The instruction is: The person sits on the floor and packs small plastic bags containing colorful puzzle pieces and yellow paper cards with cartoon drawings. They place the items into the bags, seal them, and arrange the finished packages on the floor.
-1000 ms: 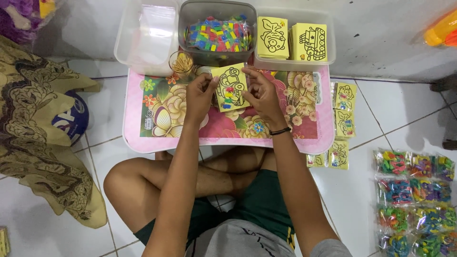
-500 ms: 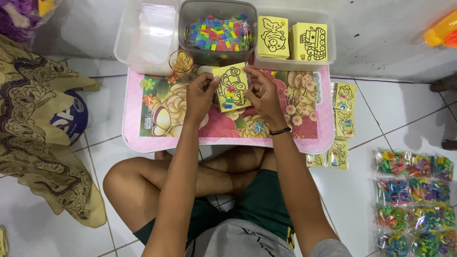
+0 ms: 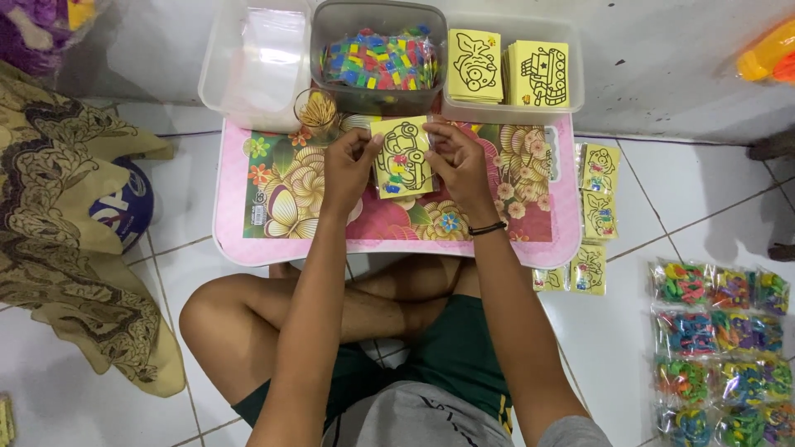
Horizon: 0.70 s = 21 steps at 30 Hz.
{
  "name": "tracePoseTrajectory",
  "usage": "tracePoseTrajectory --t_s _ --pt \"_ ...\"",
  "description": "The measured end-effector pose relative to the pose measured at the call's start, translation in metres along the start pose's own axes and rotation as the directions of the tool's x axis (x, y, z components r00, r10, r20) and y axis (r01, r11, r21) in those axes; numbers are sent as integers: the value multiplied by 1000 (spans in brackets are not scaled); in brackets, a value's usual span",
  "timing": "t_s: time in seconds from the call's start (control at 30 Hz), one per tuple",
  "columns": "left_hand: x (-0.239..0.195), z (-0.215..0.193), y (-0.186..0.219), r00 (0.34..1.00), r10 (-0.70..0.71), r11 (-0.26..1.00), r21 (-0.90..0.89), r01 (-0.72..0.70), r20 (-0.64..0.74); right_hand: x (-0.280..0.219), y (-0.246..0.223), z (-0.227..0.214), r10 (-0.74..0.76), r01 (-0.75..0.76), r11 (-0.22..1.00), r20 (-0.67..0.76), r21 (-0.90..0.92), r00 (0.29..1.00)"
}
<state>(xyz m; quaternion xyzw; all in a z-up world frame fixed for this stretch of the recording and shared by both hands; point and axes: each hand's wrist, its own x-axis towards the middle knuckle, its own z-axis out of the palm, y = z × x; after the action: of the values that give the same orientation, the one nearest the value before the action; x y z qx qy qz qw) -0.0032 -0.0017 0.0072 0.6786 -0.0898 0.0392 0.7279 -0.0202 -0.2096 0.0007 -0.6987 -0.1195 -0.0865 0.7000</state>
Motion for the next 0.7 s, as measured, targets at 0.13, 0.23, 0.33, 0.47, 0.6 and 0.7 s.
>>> tracePoseTrajectory --t_s 0.13,0.23,0.33,0.47,0.6,0.7 --pt "1 0 -6 999 39 999 38 -39 8 1 -12 3 13 -13 1000 -46 7 999" --pt "1 0 -7 999 49 998 45 -49 13 1 -7 2 -2 0 1000 -87 -24 996" --pt "-1 -1 -1 999 47 998 47 -48 22 0 6 -2 8 -8 1000 -118 -6 993" --pt "-2 1 4 999 50 999 10 -50 8 -1 7 -3 2 -3 1000 -156 -6 988" --pt "2 -1 -7 998 58 998 35 -58 11 -1 13 -5 -17 16 1000 -153 -6 988" --pt "0 0 -3 997 75 997 24 -76 19 -3 -1 1 1 -2 1000 -107 -5 994"
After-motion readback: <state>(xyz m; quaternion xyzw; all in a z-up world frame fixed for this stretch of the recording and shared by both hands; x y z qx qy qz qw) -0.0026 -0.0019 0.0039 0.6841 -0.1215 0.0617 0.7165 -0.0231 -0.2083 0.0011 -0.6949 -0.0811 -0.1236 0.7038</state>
